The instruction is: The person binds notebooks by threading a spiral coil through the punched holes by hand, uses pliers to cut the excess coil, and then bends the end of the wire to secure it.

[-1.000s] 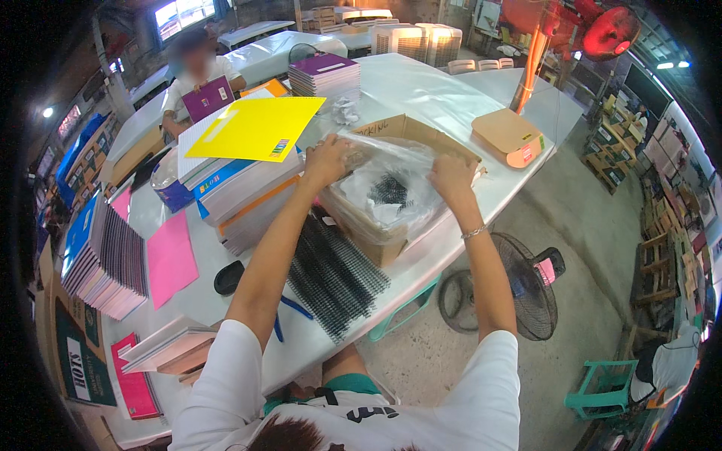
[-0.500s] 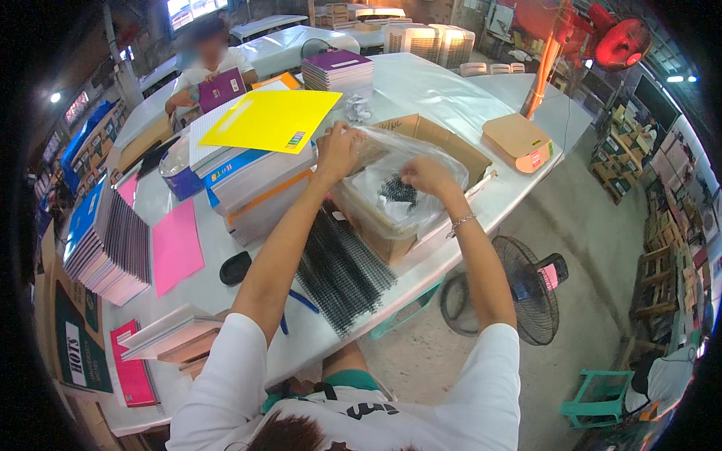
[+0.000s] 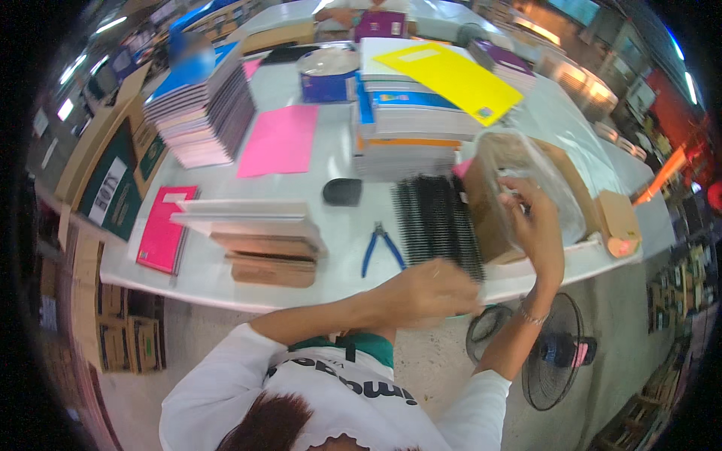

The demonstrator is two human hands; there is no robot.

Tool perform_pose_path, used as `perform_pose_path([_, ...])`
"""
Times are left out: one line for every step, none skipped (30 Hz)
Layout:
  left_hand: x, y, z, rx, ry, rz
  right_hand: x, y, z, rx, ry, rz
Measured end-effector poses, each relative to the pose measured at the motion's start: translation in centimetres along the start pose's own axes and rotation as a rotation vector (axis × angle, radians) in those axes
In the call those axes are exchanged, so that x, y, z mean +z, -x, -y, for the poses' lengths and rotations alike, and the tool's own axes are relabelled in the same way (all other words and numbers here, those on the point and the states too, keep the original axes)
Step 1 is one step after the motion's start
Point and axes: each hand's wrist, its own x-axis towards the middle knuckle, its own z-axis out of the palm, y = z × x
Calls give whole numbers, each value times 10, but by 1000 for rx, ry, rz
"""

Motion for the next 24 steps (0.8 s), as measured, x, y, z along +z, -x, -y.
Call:
perform_pose_path([-22, 22, -12, 65, -22, 35, 14, -1, 20, -25, -36, 24])
perform_pose_path([-41, 45, -24, 10, -46, 8, 36, -5, 34, -109, -113, 89])
perform_pose_path([-59, 65, -34, -37, -56, -17, 58, -7, 46, -183, -180, 146])
perform_pose_path([-77, 83, -42, -146, -96, -32, 80, -8, 56, -193, -251, 229])
perform_pose_path([-95, 100, -49, -255, -134, -42, 102, -8, 59, -123, -263, 329])
perform_pose_path([-113, 111, -57, -340, -265, -115, 123, -10, 64, -150, -205, 361])
perform_pose_path([-130, 118, -64, -416, -392, -189, 142, -8, 62, -167, -126, 347])
perform_pose_path([-143, 128, -68, -503, -479, -261, 158, -6, 66, -129, -96, 358])
perform_pose_path([-155, 136, -72, -587, -565, -331, 169, -4, 73, -87, -65, 366])
perform_pose_path([-166, 144, -75, -645, -621, -373, 176, -1, 81, -9, -89, 371])
perform_pose_path([-176, 151, -78, -701, -675, -412, 181, 2, 89, 71, -112, 373])
perform_pose_path([-184, 155, -79, -755, -726, -450, 185, 4, 94, 154, -134, 373])
perform_pose_path([-189, 153, -78, -772, -779, -458, 192, 7, 93, 123, -127, 311])
perform_pose_path([-193, 145, -77, -793, -827, -464, 203, 10, 85, 97, -118, 252])
perform_pose_path([-196, 138, -73, -812, -874, -468, 213, 13, 77, 71, -107, 193])
perform_pose_path([-196, 131, -65, -771, -828, -444, 219, 12, 68, 32, -106, 180])
perform_pose_path([-195, 123, -58, -726, -786, -422, 223, 5, 60, -11, -107, 165])
perform_pose_path([-190, 116, -51, -679, -741, -400, 224, 0, 52, -51, -105, 149])
perform_pose_path([-183, 109, -45, -655, -810, -307, 221, -7, 52, -58, -71, 59])
perform_pose_path([-176, 99, -43, -627, -887, -210, 213, -13, 55, -69, -47, -33])
perform_pose_path([-169, 91, -38, -633, -882, -192, 204, -20, 58, -79, -22, -125])
perform_pose_path([-159, 89, -28, -643, -863, -178, 192, -24, 59, 24, -90, -156])
perform_pose_path([-154, 88, -21, -650, -850, -165, 179, -28, 58, 122, -163, -190])
perform_pose_path([-151, 90, -15, -656, -855, -203, 171, -28, 44, 91, -91, -209])
